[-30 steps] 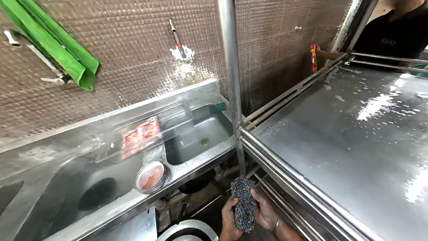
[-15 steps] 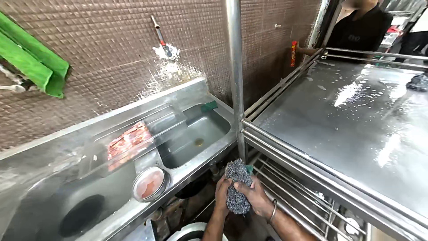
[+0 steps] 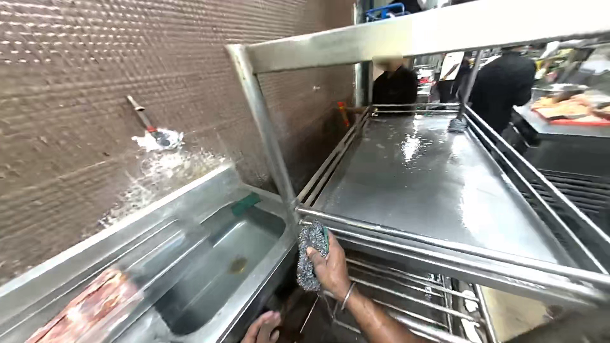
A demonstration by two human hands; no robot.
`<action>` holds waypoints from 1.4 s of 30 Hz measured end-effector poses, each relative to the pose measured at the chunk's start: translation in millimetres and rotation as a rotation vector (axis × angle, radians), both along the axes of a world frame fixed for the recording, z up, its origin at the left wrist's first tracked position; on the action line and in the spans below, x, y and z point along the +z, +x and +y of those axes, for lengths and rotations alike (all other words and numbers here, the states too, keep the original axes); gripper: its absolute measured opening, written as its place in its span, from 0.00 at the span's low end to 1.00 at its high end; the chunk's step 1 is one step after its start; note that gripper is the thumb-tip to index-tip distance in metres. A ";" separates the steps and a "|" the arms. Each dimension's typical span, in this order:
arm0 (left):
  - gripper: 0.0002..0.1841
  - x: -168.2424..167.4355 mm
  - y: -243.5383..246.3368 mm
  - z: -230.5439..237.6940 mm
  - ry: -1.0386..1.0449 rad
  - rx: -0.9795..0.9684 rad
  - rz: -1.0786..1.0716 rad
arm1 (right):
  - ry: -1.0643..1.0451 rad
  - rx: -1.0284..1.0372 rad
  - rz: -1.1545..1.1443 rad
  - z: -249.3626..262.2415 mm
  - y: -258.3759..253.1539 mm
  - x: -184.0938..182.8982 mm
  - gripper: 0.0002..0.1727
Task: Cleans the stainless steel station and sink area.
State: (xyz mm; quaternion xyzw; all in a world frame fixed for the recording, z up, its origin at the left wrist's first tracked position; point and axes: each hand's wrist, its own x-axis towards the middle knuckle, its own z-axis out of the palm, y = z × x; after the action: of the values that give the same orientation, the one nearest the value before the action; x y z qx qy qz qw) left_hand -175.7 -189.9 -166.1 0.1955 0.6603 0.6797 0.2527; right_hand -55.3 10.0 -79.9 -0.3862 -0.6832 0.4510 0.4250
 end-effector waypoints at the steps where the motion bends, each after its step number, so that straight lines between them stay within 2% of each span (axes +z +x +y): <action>1: 0.14 -3.6 4.0 -2.1 -0.010 -0.005 -0.026 | -0.007 -0.019 0.025 -1.7 -2.6 1.9 0.43; 4: 0.14 -7.4 14.7 -4.2 -0.016 -0.039 -0.078 | -0.037 -0.097 0.087 -3.4 -8.0 10.8 0.42; 9: 0.14 17.0 20.2 1.2 0.043 -0.057 -0.059 | -0.163 -0.190 0.206 -5.9 -19.3 19.8 0.40; 14: 0.13 40.5 10.3 7.3 0.111 -0.059 0.020 | -0.135 -0.229 0.157 -14.4 -24.3 24.9 0.40; 20: 0.14 67.8 9.4 31.5 0.158 -0.090 -0.053 | -0.100 -0.209 0.209 -11.2 -37.9 24.7 0.39; 23: 0.20 85.8 6.3 55.8 0.141 -0.126 -0.014 | -0.069 -0.193 0.179 -11.8 -49.2 21.4 0.39; 27: 0.34 104.1 1.9 90.1 0.076 -0.159 0.116 | -0.069 -0.173 0.114 -6.8 -56.2 27.0 0.42; 31: 0.30 90.4 -11.8 119.8 0.145 -0.222 0.170 | 0.011 0.017 0.107 -3.0 -39.8 23.7 0.47; 35: 0.24 77.0 -13.4 148.9 0.281 -0.181 0.178 | 0.081 0.192 0.075 8.8 -15.7 18.3 0.43; 38: 0.17 83.3 -8.2 164.2 0.273 -0.169 0.193 | 0.030 0.089 0.048 15.2 -11.6 19.1 0.34; 42: 0.13 95.8 -17.9 169.3 0.180 -0.137 0.218 | 0.068 -0.077 0.131 11.0 -29.8 11.8 0.31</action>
State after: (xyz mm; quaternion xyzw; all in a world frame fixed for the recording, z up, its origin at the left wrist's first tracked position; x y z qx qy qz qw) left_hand -193.6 -20.7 -70.3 0.3346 0.6055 0.6919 0.2066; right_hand -85.1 21.0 -68.1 -0.3670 -0.6536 0.4353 0.4987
